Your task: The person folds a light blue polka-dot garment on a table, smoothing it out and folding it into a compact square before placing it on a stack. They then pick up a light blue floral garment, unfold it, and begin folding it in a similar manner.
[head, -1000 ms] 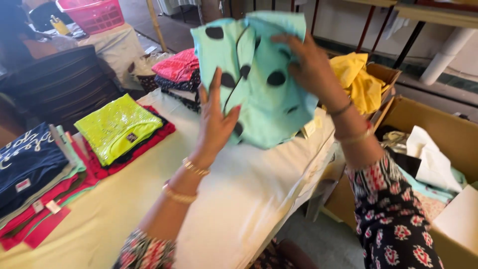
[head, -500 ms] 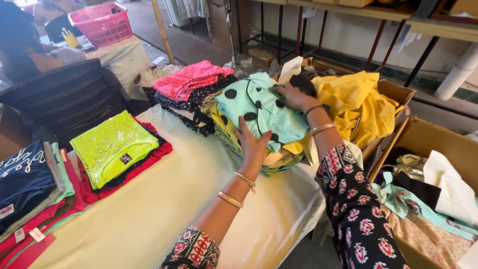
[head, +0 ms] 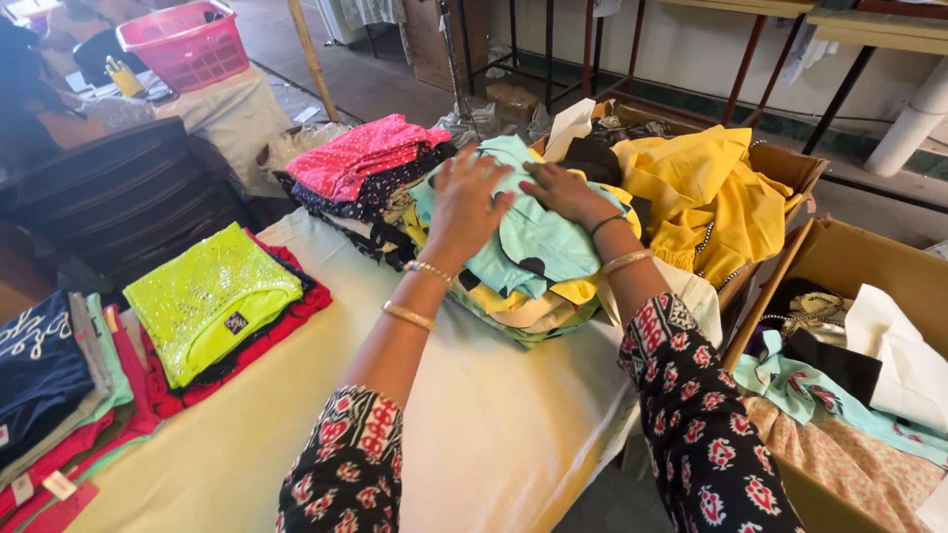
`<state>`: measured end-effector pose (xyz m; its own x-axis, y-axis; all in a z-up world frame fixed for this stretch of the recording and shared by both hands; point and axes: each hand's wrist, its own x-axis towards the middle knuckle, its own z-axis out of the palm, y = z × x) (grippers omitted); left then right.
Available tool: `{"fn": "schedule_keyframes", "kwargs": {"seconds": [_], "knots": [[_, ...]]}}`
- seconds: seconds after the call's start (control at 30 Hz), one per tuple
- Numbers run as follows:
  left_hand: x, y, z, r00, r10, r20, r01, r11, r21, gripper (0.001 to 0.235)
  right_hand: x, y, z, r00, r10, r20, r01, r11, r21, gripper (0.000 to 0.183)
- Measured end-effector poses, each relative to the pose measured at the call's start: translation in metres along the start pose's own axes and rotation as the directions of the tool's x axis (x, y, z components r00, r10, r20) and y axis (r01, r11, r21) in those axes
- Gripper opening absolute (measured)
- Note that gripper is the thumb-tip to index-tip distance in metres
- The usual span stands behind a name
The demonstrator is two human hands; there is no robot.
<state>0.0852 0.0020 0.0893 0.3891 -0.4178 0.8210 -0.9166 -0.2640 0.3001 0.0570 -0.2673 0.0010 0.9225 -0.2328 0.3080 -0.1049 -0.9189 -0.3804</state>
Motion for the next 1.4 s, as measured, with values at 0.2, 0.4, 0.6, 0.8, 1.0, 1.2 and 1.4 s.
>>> {"fn": "schedule_keyframes", "kwargs": {"seconds": [0.2,0.4,0.6,0.8,1.0,1.2,1.4], "knots": [[-0.007,-0.032,0.046,0.801,0.05,0.596,-0.201,0.961,0.189,0.071,-0.021,-0.016,-0.008,0.999,0.001,0.051,-0.003,0.999,0.05,0.073],[-0.036,-0.041,0.05,0.84,-0.133,0.526,0.054,0.985,0.164,0.074,-0.044,-0.04,-0.041,0.97,0.131,0.205,-0.146,0.987,0.063,0.078],[-0.035,-0.04,0.05,0.85,-0.13,0.511,0.049,0.984,0.169,0.072,-0.055,-0.033,-0.033,0.951,0.255,0.177,-0.27,0.96,0.068,0.083],[0.018,-0.015,0.041,0.798,-0.116,0.591,-0.107,0.939,0.328,0.061,-0.05,-0.018,-0.02,0.976,0.198,0.093,-0.201,0.979,0.024,0.081],[0.029,-0.078,0.112,0.887,0.257,0.385,-0.322,0.94,0.113,0.063,-0.059,-0.019,-0.015,0.987,0.158,0.009,-0.158,0.987,0.003,0.079],[0.013,-0.079,0.101,0.814,-0.075,0.577,-0.021,0.987,0.157,0.076,-0.065,-0.028,-0.022,0.987,0.16,0.001,-0.16,0.987,0.017,0.079],[0.012,-0.089,0.107,0.868,0.005,0.497,-0.087,0.986,0.142,0.072,-0.066,0.022,-0.017,0.984,0.143,-0.109,-0.116,0.967,0.227,0.068]]}}
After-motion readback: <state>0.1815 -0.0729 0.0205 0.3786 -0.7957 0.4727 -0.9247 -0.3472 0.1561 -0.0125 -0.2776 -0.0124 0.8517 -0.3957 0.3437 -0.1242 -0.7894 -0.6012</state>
